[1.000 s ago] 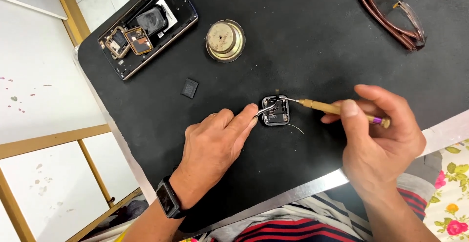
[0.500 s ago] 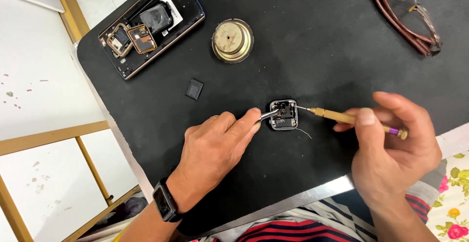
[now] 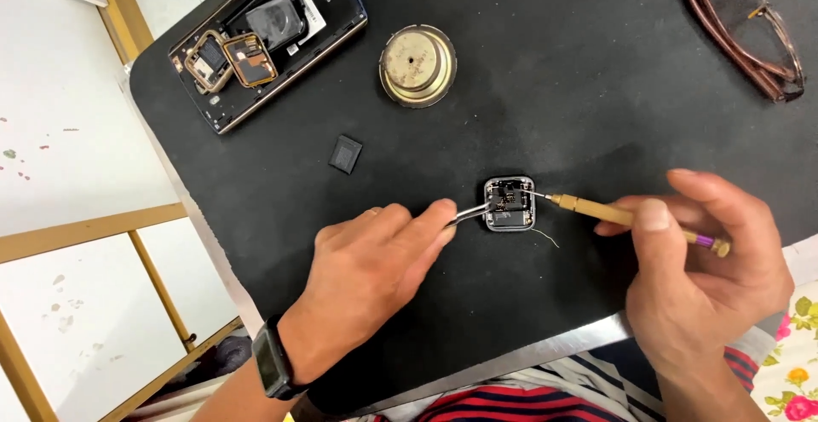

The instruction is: Disassembling a smartwatch using a precision screwdriver and tweezers to remove internal components.

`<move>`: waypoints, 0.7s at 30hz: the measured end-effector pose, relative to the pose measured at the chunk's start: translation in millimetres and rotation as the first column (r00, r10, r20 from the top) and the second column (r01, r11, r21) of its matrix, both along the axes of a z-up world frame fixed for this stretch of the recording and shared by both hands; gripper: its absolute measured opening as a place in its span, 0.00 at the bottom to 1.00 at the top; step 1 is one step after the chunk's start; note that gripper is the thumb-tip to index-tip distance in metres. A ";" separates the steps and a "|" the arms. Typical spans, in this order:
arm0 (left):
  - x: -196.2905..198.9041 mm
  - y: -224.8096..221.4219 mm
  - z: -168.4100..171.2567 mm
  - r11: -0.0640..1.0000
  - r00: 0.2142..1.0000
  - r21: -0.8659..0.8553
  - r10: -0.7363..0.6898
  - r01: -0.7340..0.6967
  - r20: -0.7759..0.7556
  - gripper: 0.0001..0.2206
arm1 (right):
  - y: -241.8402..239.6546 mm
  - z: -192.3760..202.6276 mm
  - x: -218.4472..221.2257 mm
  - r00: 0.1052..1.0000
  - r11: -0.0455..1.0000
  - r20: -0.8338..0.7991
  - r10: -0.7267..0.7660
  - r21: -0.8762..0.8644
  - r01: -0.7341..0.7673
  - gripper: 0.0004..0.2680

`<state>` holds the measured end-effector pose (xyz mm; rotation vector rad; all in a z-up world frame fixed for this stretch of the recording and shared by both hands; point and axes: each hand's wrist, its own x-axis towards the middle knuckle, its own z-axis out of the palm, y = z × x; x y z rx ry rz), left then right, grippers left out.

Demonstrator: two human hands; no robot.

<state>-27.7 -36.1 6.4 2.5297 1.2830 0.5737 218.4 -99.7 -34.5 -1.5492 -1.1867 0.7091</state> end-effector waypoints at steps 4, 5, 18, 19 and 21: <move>5.2 1.7 -5.9 1.000 1.000 0.029 -0.001 0.002 -0.023 0.11 | -3.3 -4.1 -1.0 0.999 0.998 0.016 -0.051 0.029 0.050 0.08; 6.1 2.3 -6.3 1.000 1.000 0.028 0.001 -0.001 -0.026 0.12 | -3.4 -4.2 -1.3 0.998 0.998 0.052 -0.045 0.045 0.043 0.08; 8.1 5.0 -5.8 1.000 0.999 0.000 0.000 0.000 -0.033 0.12 | -6.2 -6.7 -2.7 0.988 0.995 0.144 -0.049 0.093 0.036 0.09; 8.6 5.0 -6.1 1.000 0.999 0.001 -0.001 0.001 -0.033 0.12 | -6.4 -6.8 -1.8 0.988 0.995 0.144 -0.050 0.094 0.037 0.09; 9.0 4.1 -6.5 1.000 0.999 0.007 0.005 -0.004 -0.052 0.13 | -7.0 -6.8 -0.3 0.986 0.996 0.161 -0.052 0.075 0.040 0.09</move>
